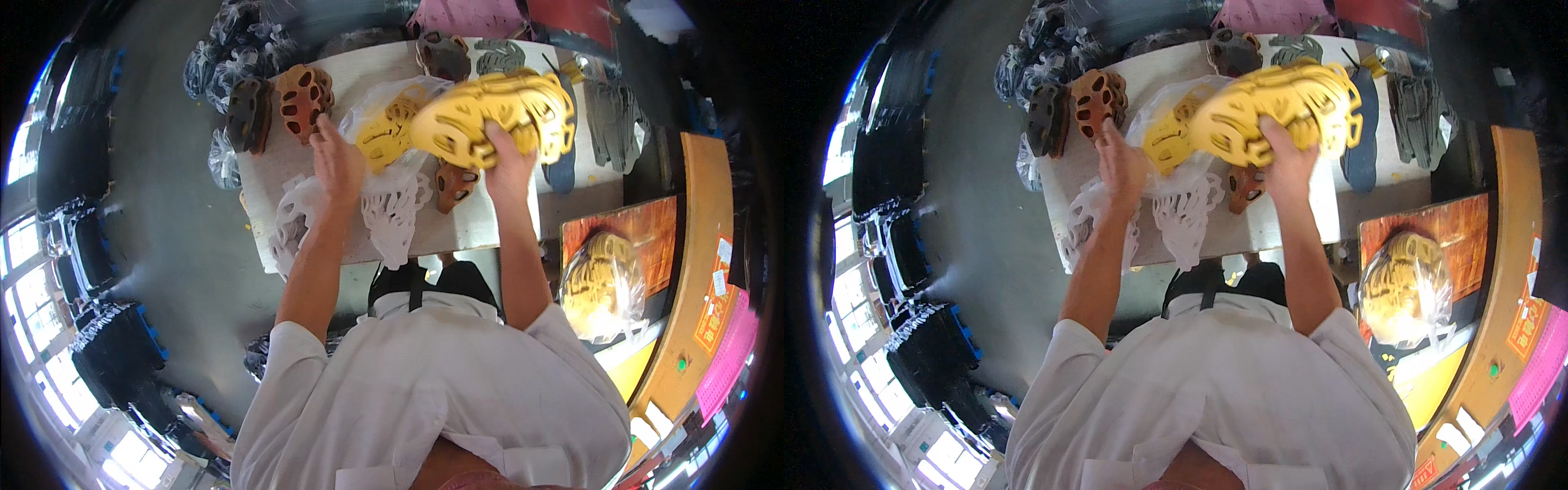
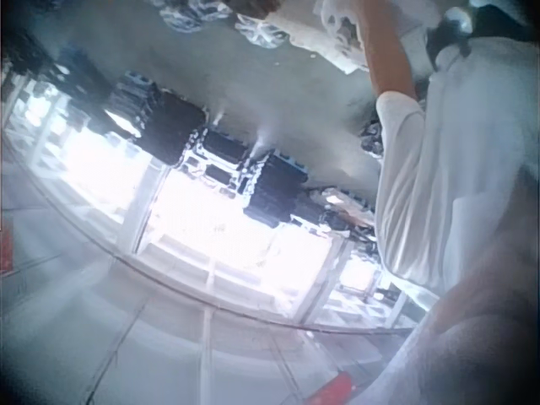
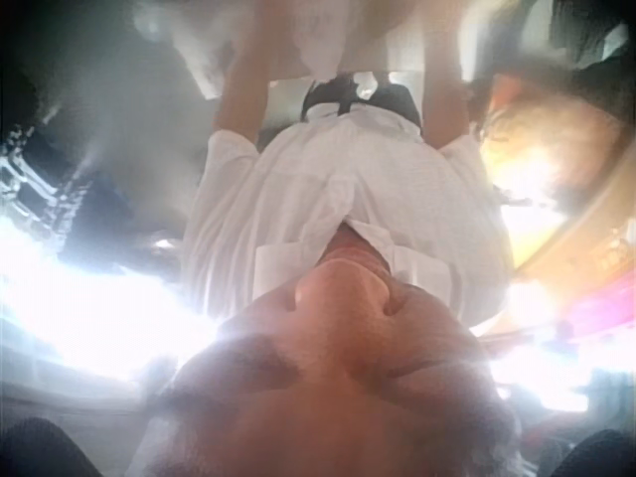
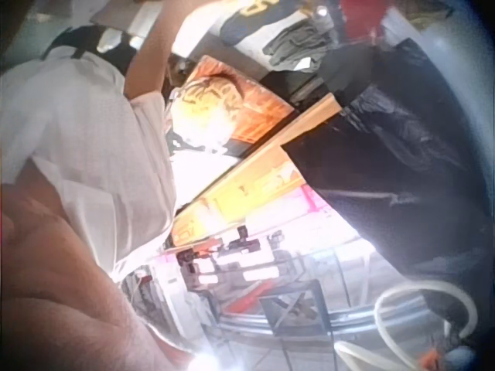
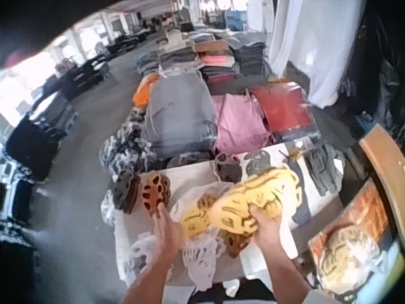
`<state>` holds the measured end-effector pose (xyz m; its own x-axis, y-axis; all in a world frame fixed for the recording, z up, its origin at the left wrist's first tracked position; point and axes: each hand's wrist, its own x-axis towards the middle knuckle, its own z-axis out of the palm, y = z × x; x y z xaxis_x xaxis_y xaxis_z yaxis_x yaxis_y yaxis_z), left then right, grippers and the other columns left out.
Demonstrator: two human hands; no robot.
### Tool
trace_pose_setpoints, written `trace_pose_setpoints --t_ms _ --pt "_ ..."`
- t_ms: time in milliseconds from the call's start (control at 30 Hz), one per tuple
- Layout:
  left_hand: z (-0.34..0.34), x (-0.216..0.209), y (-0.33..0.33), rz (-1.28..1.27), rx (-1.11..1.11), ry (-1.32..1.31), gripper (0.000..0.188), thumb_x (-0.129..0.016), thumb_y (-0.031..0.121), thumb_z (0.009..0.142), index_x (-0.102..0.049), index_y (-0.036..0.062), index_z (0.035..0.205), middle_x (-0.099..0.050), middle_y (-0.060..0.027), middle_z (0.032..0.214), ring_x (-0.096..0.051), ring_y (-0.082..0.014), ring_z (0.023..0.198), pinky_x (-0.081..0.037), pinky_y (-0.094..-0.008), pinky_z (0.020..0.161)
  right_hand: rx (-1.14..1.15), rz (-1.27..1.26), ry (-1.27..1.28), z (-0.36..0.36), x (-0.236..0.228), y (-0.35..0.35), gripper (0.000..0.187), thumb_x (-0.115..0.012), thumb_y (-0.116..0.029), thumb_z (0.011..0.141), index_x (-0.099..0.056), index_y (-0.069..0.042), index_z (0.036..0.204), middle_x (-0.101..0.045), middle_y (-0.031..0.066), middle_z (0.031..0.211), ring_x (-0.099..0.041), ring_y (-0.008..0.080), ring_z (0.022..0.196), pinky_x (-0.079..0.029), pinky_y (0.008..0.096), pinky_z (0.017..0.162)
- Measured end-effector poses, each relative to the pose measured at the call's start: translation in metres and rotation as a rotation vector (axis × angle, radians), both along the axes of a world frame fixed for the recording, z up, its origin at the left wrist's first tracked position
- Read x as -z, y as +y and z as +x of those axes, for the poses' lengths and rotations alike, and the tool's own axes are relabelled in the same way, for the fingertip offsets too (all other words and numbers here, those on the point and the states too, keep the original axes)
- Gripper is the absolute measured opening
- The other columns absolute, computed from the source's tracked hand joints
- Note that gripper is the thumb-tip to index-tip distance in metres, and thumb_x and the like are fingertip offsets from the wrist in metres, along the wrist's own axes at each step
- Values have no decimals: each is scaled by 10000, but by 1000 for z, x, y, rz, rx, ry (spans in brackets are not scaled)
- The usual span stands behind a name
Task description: The person places yellow decorative cutouts into a clear plastic bag, ties the bag shut, and then writes on a yellow document with a red pen. They handle the cutouts and bag by hand, then place the sealed bag on the table and continue writing.
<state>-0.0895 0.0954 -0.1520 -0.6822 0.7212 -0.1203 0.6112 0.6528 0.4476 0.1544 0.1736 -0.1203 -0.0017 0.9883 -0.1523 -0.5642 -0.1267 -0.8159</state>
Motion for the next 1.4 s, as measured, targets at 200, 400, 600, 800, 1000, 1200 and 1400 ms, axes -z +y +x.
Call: trace_pose_setpoints --t_ms 200,400,600,800,1000,1200,1400 --pt "-37 -8 -24 266 -76 -198 593 -528 32 891 -451 -66 1470 -586 -282 1370 -573 -451 1258 -451 -447 1081 19 -137 -151 -79 20 -23 374 -784 -72 873 -667 25 1214 -720 61 1123 -685 169 999 -541 304 896" --pt "-46 -20 -27 367 -220 -575 487 -573 32 913 -560 -95 1382 -691 -133 1130 -685 -247 885 -572 -359 819 -226 -291 101 -125 60 -46 416 -760 -31 870 -614 -35 1259 -699 86 1183 -703 223 1064 -611 373 887" --pt "-38 -50 -35 540 -238 -832 426 -559 11 948 -591 -55 1368 -647 -51 1012 -558 -70 616 -452 -229 434 -434 -427 208 -155 76 -75 426 -773 -57 864 -628 -24 1264 -717 86 1153 -713 209 1021 -600 359 869" --pt "-38 -60 -38 513 -317 -817 413 -539 -17 931 -608 -21 1339 -626 -27 978 -556 -74 635 -444 -225 447 -653 -700 -259 -145 52 -36 448 -793 -129 888 -599 -6 1273 -692 104 1172 -713 235 1025 -615 383 845" --pt "-40 -62 -41 454 -162 -666 376 -563 31 974 -622 6 1345 -621 -17 960 -555 -69 648 -466 -232 481 -831 -296 -636 -43 37 -34 360 -718 -172 948 -668 51 1227 -731 101 1035 -711 160 871 -595 307 752" --pt "-40 -72 -51 261 88 -270 479 -574 16 918 -578 7 1397 -668 -133 1055 -647 -271 921 -544 -386 877 -594 -49 -1877 27 118 26 434 -723 -380 886 -707 -110 1226 -672 177 1192 -667 336 1123 -551 445 963" --pt "-31 -79 -74 -76 164 -49 461 -608 147 902 -591 19 1344 -724 -265 982 -697 -456 914 -542 -518 805 -663 -25 -1741 25 115 29 363 -718 -382 903 -737 -78 1099 -727 159 915 -713 320 837 -568 412 792"
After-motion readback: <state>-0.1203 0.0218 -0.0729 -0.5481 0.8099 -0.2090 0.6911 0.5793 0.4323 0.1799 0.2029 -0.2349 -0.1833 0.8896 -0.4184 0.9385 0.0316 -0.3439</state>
